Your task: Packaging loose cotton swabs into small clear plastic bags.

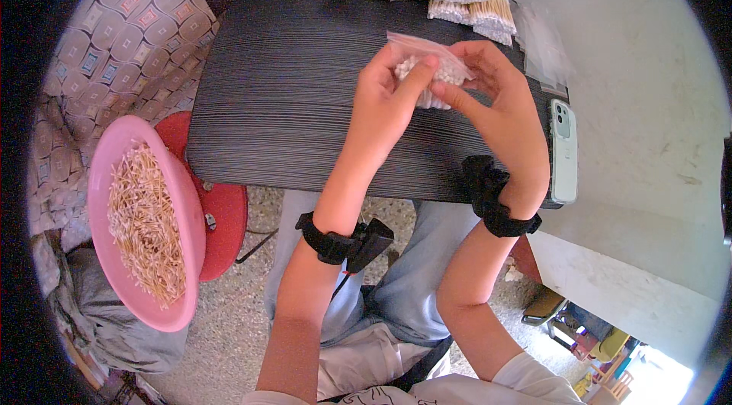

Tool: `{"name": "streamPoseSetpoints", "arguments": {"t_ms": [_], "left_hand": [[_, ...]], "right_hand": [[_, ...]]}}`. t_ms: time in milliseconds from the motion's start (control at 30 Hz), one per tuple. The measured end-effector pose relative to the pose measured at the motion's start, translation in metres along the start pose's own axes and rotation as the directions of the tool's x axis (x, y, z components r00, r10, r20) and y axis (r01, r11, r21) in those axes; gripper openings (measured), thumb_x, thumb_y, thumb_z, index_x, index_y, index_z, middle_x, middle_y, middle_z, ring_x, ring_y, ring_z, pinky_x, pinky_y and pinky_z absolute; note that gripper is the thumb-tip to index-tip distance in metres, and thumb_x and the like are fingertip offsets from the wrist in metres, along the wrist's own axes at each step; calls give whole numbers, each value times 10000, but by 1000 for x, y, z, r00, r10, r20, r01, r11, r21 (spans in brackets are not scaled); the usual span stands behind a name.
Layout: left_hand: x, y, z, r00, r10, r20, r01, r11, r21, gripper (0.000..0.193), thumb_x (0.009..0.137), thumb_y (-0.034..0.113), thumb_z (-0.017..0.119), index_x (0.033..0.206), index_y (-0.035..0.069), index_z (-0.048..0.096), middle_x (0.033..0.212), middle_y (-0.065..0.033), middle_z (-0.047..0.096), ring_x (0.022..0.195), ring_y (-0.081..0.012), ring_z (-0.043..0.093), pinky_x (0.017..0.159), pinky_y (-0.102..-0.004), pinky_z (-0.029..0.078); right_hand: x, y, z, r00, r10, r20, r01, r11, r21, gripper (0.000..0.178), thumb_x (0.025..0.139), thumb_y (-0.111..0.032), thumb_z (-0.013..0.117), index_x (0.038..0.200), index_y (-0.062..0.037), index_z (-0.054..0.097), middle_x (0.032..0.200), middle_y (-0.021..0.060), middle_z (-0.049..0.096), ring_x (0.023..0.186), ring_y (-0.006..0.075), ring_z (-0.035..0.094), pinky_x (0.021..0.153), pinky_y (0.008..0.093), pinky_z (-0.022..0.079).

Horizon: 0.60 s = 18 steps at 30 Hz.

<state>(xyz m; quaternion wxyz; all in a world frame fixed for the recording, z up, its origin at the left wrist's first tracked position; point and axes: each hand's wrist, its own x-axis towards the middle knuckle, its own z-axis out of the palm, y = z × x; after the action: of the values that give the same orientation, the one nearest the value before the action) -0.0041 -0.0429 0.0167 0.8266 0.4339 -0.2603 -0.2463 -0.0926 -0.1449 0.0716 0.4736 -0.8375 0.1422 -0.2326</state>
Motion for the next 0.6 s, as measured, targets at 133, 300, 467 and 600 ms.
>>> {"name": "streamPoseSetpoints", "arguments": {"t_ms": [133,300,467,600], "left_hand": [[0,0,-2,997,64,49,-67,995,70,150,873,56,590,1012,1,596,1047,-90,643,940,-123,595,825,-258,470],[1,11,-1,991,-109,83,113,993,-44,194,845,26,585,1036,-5,597,1023,-90,654,938,-137,614,826,-264,484],[-2,9,-6,982,-169,90,175,983,-62,211,833,40,571,1032,-14,614,981,-83,666,896,-134,627,808,-256,489],[0,7,-3,985,-151,83,151,989,4,202,840,56,551,1017,-12,624,975,-76,664,886,-127,620,805,-249,482]], "right_hand": [[2,-12,-5,996,85,-4,-85,992,-93,199,779,-131,704,906,-3,620,800,88,646,721,143,566,668,273,450],[-1,-1,-9,977,209,30,-208,977,-35,186,812,-165,696,849,9,641,721,39,626,645,75,530,595,232,425],[-1,1,-10,966,230,116,-241,966,91,192,824,-172,689,835,9,625,737,5,613,630,52,507,568,207,399],[-1,4,-6,980,182,85,-190,978,91,208,823,-180,692,851,8,606,742,11,610,630,54,512,558,214,401]]}}
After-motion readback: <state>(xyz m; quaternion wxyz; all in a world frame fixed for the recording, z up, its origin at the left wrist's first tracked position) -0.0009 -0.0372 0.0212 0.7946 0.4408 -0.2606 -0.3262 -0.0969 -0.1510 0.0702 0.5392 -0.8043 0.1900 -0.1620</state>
